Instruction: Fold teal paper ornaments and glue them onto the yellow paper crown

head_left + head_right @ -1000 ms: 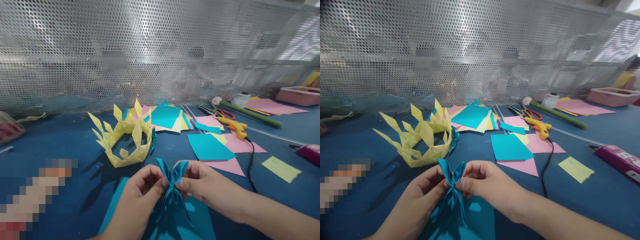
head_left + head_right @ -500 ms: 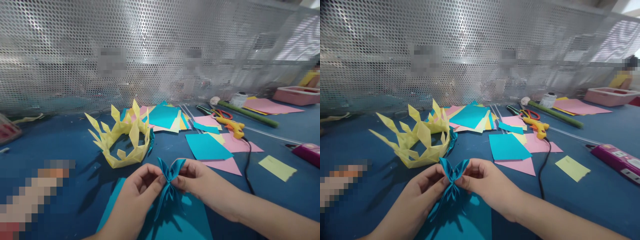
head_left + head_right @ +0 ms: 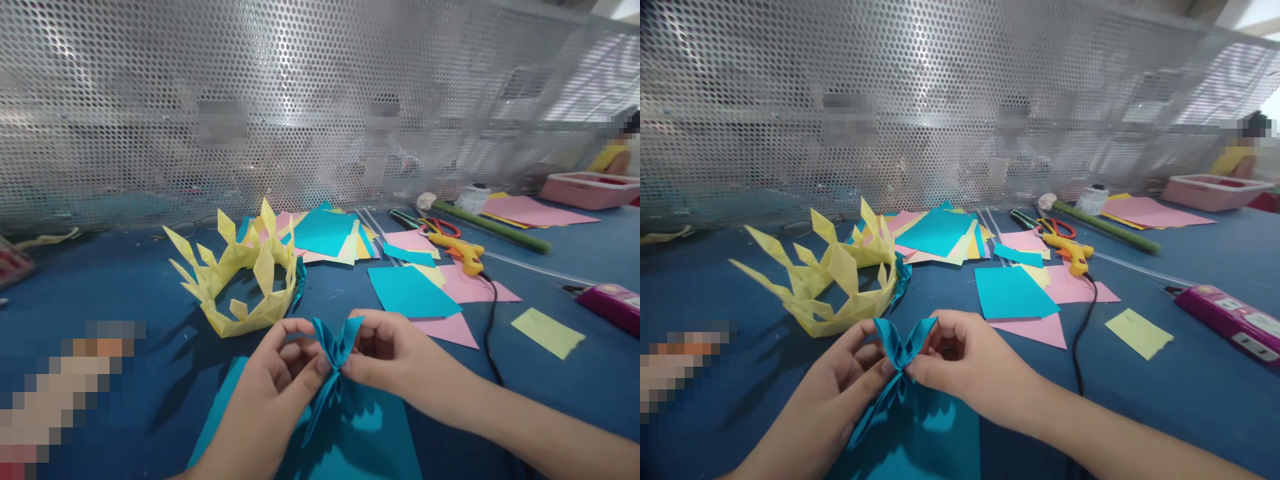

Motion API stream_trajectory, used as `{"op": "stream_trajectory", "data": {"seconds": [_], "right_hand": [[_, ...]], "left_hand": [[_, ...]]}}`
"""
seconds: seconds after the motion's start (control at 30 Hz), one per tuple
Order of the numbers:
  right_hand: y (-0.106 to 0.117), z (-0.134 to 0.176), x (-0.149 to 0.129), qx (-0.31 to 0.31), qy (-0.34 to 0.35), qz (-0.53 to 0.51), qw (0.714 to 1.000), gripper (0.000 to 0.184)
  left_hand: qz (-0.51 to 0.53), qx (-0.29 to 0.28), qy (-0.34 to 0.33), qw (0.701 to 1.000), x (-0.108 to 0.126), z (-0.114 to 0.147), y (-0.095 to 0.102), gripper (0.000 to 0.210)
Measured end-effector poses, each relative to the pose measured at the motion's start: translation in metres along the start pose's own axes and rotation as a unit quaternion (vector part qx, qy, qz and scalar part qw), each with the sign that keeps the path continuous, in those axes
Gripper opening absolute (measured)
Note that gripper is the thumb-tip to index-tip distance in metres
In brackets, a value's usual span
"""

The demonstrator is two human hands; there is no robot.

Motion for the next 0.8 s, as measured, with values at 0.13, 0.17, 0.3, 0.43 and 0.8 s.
{"op": "stream_trajectory", "data": {"seconds": [0.13,0.17,0.3,0.43,0.8], "right_hand": [[0.0,0.0,0.0,0.0,0.007,-0.002,1.0,0.023],[0.0,0.0,0.0,0.0,0.01,-0.002,1.0,0.02],[0.0,0.0,0.0,-0.006,0.018,-0.002,1.0,0.011],[0.002,0.002,-0.007,-0.008,0.041,0.039,0.998,0.01],[0.108,-0.001,-0.031,0.298,0.076,0.42,0.853,0.018]], "left_hand": [[-0.004,-0.017,0.02,1.0,-0.002,0.001,-0.003,0.039],[-0.011,-0.019,0.025,0.999,-0.002,0.001,-0.004,0.036],[-0.036,-0.03,0.03,0.998,0.002,0.003,-0.008,0.03],[-0.044,-0.04,0.019,0.998,0.003,0.005,-0.008,0.028],[0.039,-0.027,0.02,0.999,-0.005,0.002,-0.001,0.034]]}}
Point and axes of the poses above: each hand's wrist, its own z-axis away from the middle knuckle, its own y-axis out of the back of the hand, x = y × z, the point moved 7 cm from there along -z, towards the middle knuckle, and after that the axes turned 13 degrees about z, right-handed, at the moved point
